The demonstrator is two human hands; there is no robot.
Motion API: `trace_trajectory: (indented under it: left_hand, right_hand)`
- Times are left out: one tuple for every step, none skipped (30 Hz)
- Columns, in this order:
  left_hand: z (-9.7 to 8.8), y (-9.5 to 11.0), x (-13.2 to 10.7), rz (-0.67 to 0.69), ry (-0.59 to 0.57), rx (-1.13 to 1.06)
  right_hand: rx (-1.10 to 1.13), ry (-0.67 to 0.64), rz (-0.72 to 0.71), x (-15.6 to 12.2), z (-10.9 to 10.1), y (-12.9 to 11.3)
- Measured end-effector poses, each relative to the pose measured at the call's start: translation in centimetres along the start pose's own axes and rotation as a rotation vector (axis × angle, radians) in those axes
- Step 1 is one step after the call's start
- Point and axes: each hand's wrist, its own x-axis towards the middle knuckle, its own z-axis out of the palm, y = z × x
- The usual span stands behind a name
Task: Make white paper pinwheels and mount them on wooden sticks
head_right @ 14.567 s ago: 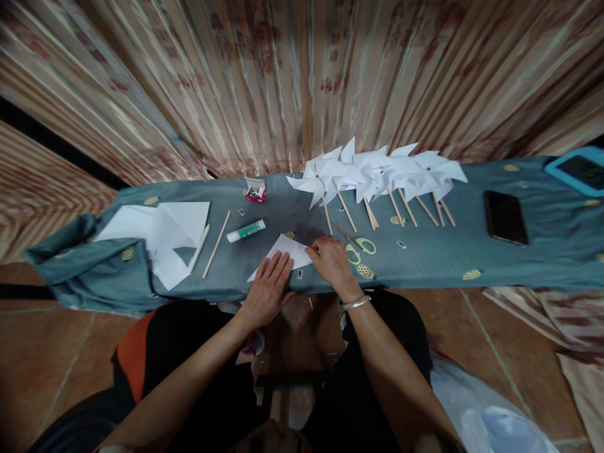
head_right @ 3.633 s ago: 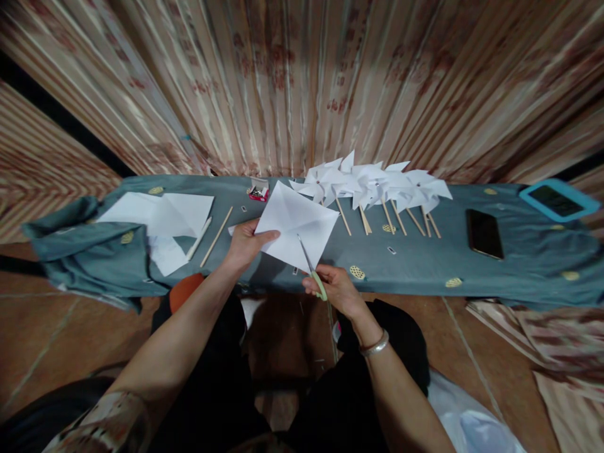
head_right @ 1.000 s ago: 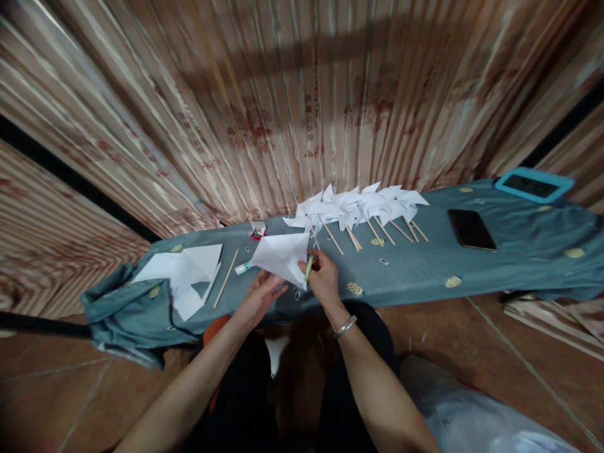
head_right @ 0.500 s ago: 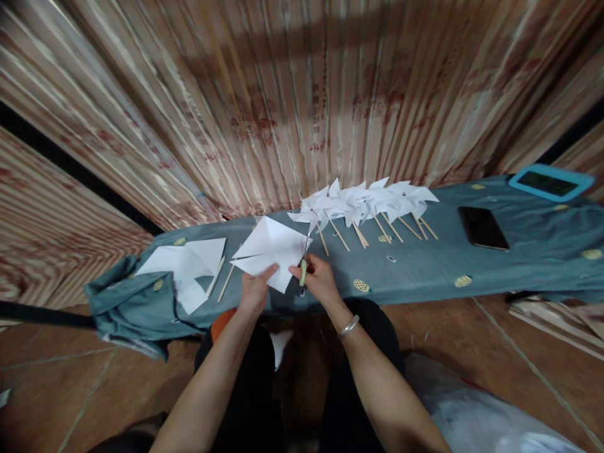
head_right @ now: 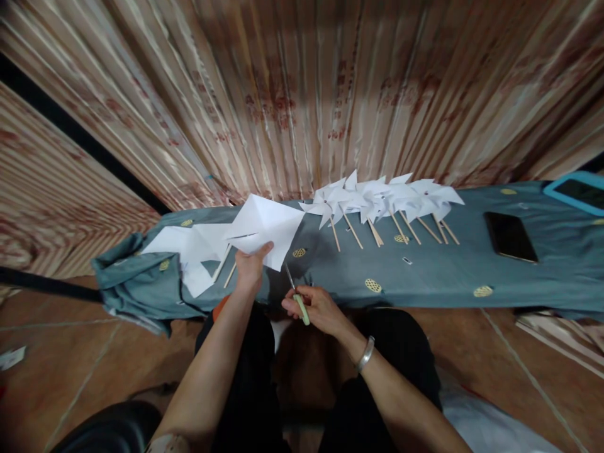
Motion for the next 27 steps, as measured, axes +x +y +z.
trace_trajectory:
  left_hand:
    - [-0.01, -0.05, 0.07, 0.002, 0.002, -0.003]
    - [-0.02, -0.09, 0.10, 0.006, 0.005, -0.010]
    - [-0.01, -0.12, 0.11, 0.012, 0.005, -0.019]
    - [0.01, -0.13, 0.09, 0.017, 0.002, -0.027]
    - [0.04, -0.15, 0.04, 0.022, -0.004, -0.034]
    - [0.07, -0.17, -0.01, 0.028, -0.009, -0.037]
    - [0.11, -0.20, -0.08, 0.035, -0.013, -0.041]
    - [0.15, -0.24, -0.15, 0.043, -0.013, -0.045]
    - [0.20, -0.28, -0.22, 0.049, -0.009, -0.049]
    - [0.23, -0.34, -0.28, 0.055, -0.004, -0.054]
    - [0.26, -0.41, -0.32, 0.060, 0.000, -0.057]
    - [0.29, -0.48, -0.35, 0.065, 0.001, -0.058]
    - [0.30, -0.55, -0.36, 0.068, -0.001, -0.055]
    - [0.31, -0.63, -0.36, 0.072, -0.003, -0.050]
    - [0.32, -0.70, -0.34, 0.075, -0.006, -0.045]
    - [0.33, -0.77, -0.32, 0.077, -0.009, -0.043]
    - [0.34, -0.83, -0.31, 0.078, -0.012, -0.042]
    - [0.36, -0.87, -0.31, 0.078, -0.015, -0.044]
    - [0.39, -0.89, -0.33, 0.077, -0.018, -0.046]
    - [0.42, -0.89, -0.36, 0.077, -0.021, -0.048]
    - [0.46, -0.87, -0.41, 0.076, -0.024, -0.049]
    - [0.50, -0.84, -0.47, 0.075, -0.027, -0.047]
    - [0.55, -0.79, -0.54, 0.074, -0.030, -0.044]
    - [0.59, -0.73, -0.60, 0.072, -0.033, -0.041]
    - [0.62, -0.68, -0.66, 0.071, -0.035, -0.039]
    - [0.65, -0.64, -0.70, 0.070, -0.034, -0.038]
    - [0.67, -0.61, -0.73, 0.069, -0.033, -0.038]
  right_hand:
    - [0.004, -0.014, 0.003, 0.02, 0.12, 0.10]
    - [0.009, -0.026, 0.004, 0.06, 0.23, 0.18]
    - [0.015, -0.036, 0.006, 0.12, 0.34, 0.24]
    - [0.019, -0.044, 0.007, 0.19, 0.45, 0.27]
    - [0.022, -0.049, 0.009, 0.27, 0.55, 0.28]
    - [0.024, -0.049, 0.010, 0.34, 0.64, 0.27]
    - [0.025, -0.045, 0.010, 0.41, 0.72, 0.25]
    - [0.026, -0.039, 0.008, 0.47, 0.79, 0.24]
    - [0.028, -0.031, 0.006, 0.54, 0.85, 0.24]
    - [0.031, -0.023, 0.003, 0.61, 0.89, 0.26]
    - [0.036, -0.017, 0.002, 0.67, 0.92, 0.30]
    - [0.041, -0.013, -0.001, 0.74, 0.94, 0.36]
    - [0.045, -0.011, -0.003, 0.81, 0.95, 0.42]
    - [0.049, -0.009, -0.006, 0.86, 0.95, 0.47]
    - [0.051, -0.007, -0.009, 0.91, 0.96, 0.52]
    - [0.053, -0.004, -0.009, 0.95, 0.96, 0.54]
    - [0.056, 0.000, -0.008, 0.97, 0.97, 0.54]
    - [0.059, 0.005, -0.005, 0.97, 0.96, 0.51]
    - [0.060, 0.007, -0.002, 0.96, 0.95, 0.45]
    - [0.061, 0.008, -0.001, 0.94, 0.94, 0.38]
    - [0.060, 0.008, -0.001, 0.92, 0.92, 0.31]
    - [0.059, 0.009, -0.003, 0.90, 0.90, 0.24]
    - [0.058, 0.010, -0.004, 0.88, 0.88, 0.17]
    - [0.057, 0.014, -0.004, 0.86, 0.86, 0.12]
    - [0.057, 0.017, -0.003, 0.86, 0.86, 0.08]
    - [0.058, 0.021, -0.001, 0.86, 0.86, 0.06]
    - [0.060, 0.023, 0.001, 0.86, 0.87, 0.05]
